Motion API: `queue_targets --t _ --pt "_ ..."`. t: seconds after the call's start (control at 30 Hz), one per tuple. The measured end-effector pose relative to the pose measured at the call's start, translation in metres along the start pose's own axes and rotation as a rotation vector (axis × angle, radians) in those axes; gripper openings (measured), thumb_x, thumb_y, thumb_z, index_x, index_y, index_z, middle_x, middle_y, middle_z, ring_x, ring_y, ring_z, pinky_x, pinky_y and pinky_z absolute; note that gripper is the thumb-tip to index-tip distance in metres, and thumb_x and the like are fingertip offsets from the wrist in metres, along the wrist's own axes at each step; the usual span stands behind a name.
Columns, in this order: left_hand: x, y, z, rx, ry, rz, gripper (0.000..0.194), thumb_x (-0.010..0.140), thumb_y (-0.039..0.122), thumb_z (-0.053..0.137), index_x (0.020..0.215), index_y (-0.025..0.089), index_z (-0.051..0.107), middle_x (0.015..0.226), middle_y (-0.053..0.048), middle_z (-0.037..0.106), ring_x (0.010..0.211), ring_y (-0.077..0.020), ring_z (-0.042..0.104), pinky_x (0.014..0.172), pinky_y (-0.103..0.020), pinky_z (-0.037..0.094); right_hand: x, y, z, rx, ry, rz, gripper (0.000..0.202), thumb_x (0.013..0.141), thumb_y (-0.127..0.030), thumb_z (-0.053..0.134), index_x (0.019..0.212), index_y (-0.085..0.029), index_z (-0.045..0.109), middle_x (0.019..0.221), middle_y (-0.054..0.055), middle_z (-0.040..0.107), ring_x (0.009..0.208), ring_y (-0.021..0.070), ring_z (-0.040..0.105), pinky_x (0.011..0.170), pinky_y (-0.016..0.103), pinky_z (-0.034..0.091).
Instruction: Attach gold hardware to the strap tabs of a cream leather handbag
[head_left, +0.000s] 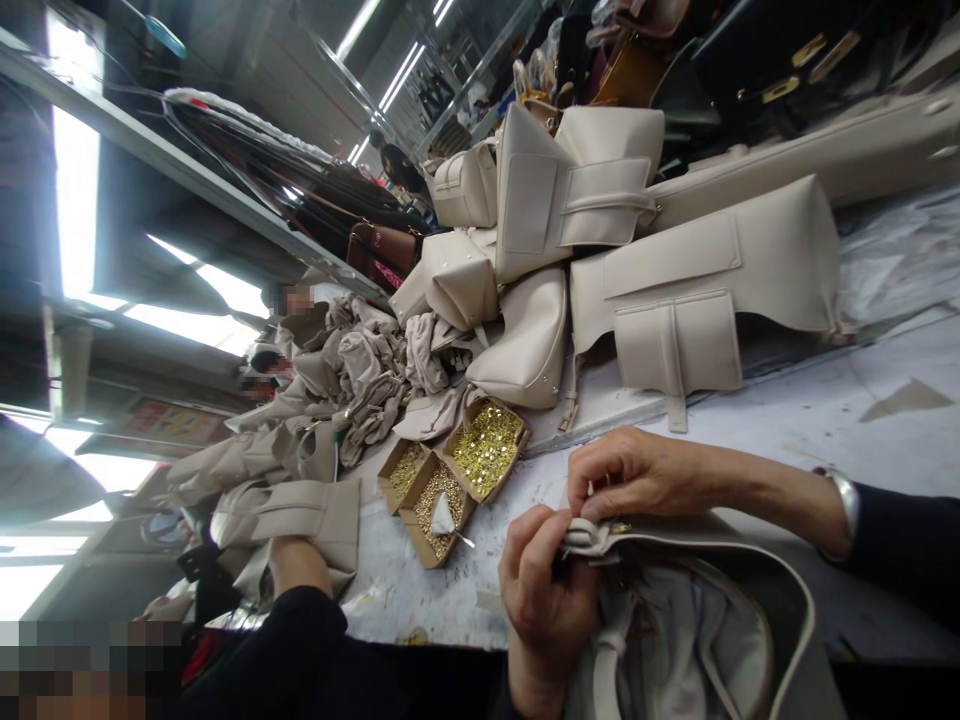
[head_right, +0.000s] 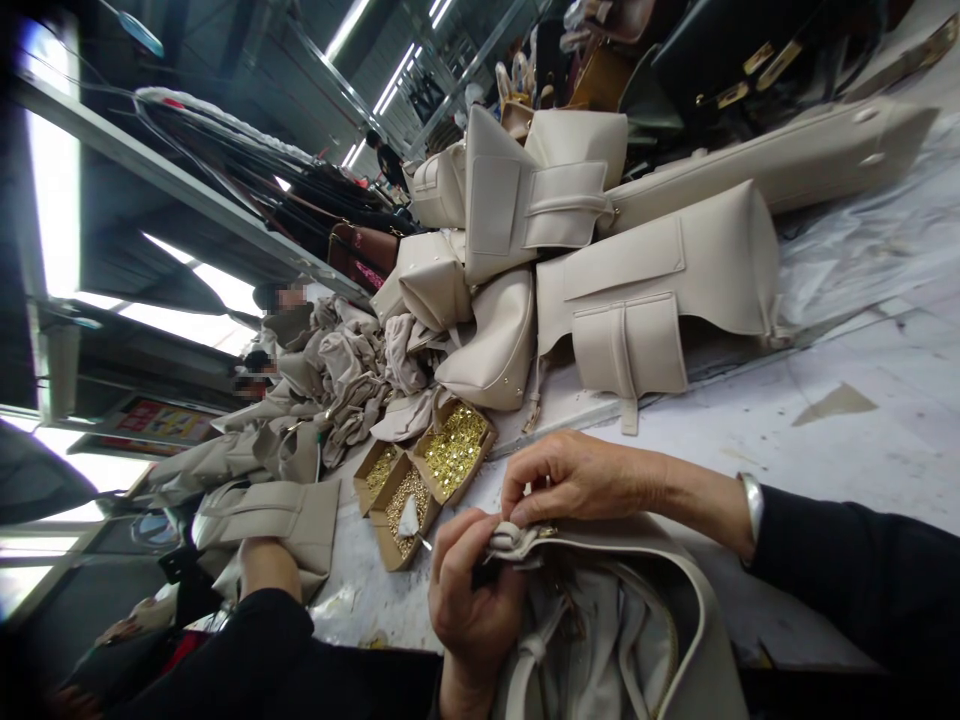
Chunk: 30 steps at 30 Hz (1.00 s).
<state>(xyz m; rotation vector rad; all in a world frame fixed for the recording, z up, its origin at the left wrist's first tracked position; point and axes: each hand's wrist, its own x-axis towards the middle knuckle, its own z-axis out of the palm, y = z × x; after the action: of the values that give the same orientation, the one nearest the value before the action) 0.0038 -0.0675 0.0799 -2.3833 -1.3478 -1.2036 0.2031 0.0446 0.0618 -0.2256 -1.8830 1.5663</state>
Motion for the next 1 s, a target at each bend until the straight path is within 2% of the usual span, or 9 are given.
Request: queue_targets --t 0.17,0.23,0.3,0.4,0.47,0.67,0.77,1.0 --pt "-0.001 0.000 0.002 -0.030 -0.004 -0.030 0.031 0.091 0.007 0.069 0.120 0.016 0.064 0.105 -0.009 0.069 0.097 -0.0187 0.070 0.084 -0.030 0.063 0.000 -0.009 0.006 -0.237 0.059 -0.019 0.010 0.095 -0.024 0.070 0.091 -0.016 0.074 0.079 -0.002 0.067 0.070 0.0108 0.057 0.065 0.021 0.039" --pt "-0.001 0.000 0.002 -0.036 -0.012 -0.045 0.034 0.089 0.005 0.068 0.121 0.017 0.064 0.106 -0.009 0.069 0.098 -0.0191 0.070 0.085 -0.031 0.063 0.000 -0.009 0.008 -0.280 0.087 -0.020 0.011 0.095 -0.023 0.069 0.088 -0.016 0.073 0.076 -0.003 0.064 0.067 0.0102 0.054 0.062 0.022 0.036" --pt "-0.002 0.000 0.003 -0.050 -0.019 -0.053 0.036 0.088 0.003 0.068 0.121 0.016 0.064 0.107 -0.009 0.068 0.099 -0.0187 0.069 0.086 -0.030 0.062 -0.001 -0.005 0.007 -0.204 0.083 -0.009 0.015 0.097 -0.028 0.068 0.090 -0.016 0.075 0.078 -0.002 0.066 0.070 0.0114 0.057 0.065 0.022 0.039" --pt "-0.001 -0.001 0.003 -0.062 -0.015 -0.066 0.036 0.087 0.003 0.070 0.120 0.016 0.063 0.108 -0.008 0.067 0.099 -0.0181 0.069 0.088 -0.029 0.061 -0.002 0.003 0.003 0.064 0.029 0.044 0.024 0.096 -0.038 0.072 0.098 -0.015 0.078 0.089 0.003 0.072 0.081 0.0156 0.064 0.073 0.024 0.048" --pt "0.000 -0.001 0.003 -0.063 -0.017 -0.077 0.036 0.087 0.003 0.069 0.120 0.016 0.063 0.108 -0.008 0.067 0.100 -0.0179 0.068 0.090 -0.029 0.061 -0.002 0.006 0.001 0.153 0.015 0.066 0.025 0.094 -0.039 0.074 0.098 -0.015 0.078 0.091 0.004 0.073 0.084 0.0168 0.065 0.075 0.025 0.049" --pt "0.002 -0.001 0.003 -0.111 -0.041 -0.094 0.038 0.087 0.002 0.066 0.122 0.017 0.063 0.109 -0.008 0.067 0.100 -0.0178 0.068 0.091 -0.029 0.060 -0.001 0.001 0.005 -0.128 0.035 -0.019 0.013 0.100 -0.027 0.063 0.097 -0.018 0.072 0.091 0.001 0.069 0.082 0.0147 0.060 0.075 0.025 0.043" --pt "0.001 -0.002 0.004 -0.107 -0.031 -0.112 0.038 0.087 0.003 0.066 0.122 0.017 0.063 0.110 -0.007 0.067 0.103 -0.0181 0.067 0.093 -0.029 0.059 -0.003 -0.006 0.006 -0.250 0.033 -0.015 0.011 0.102 -0.025 0.061 0.099 -0.019 0.069 0.090 0.000 0.066 0.081 0.0144 0.058 0.073 0.025 0.041" --pt "0.001 -0.001 0.009 -0.144 -0.035 -0.153 0.043 0.084 0.003 0.066 0.124 0.019 0.062 0.113 -0.007 0.066 0.105 -0.0187 0.067 0.094 -0.030 0.058 -0.002 -0.011 0.006 -0.287 0.020 0.036 0.013 0.102 -0.026 0.058 0.094 -0.019 0.066 0.087 -0.001 0.062 0.078 0.0138 0.055 0.069 0.024 0.039"
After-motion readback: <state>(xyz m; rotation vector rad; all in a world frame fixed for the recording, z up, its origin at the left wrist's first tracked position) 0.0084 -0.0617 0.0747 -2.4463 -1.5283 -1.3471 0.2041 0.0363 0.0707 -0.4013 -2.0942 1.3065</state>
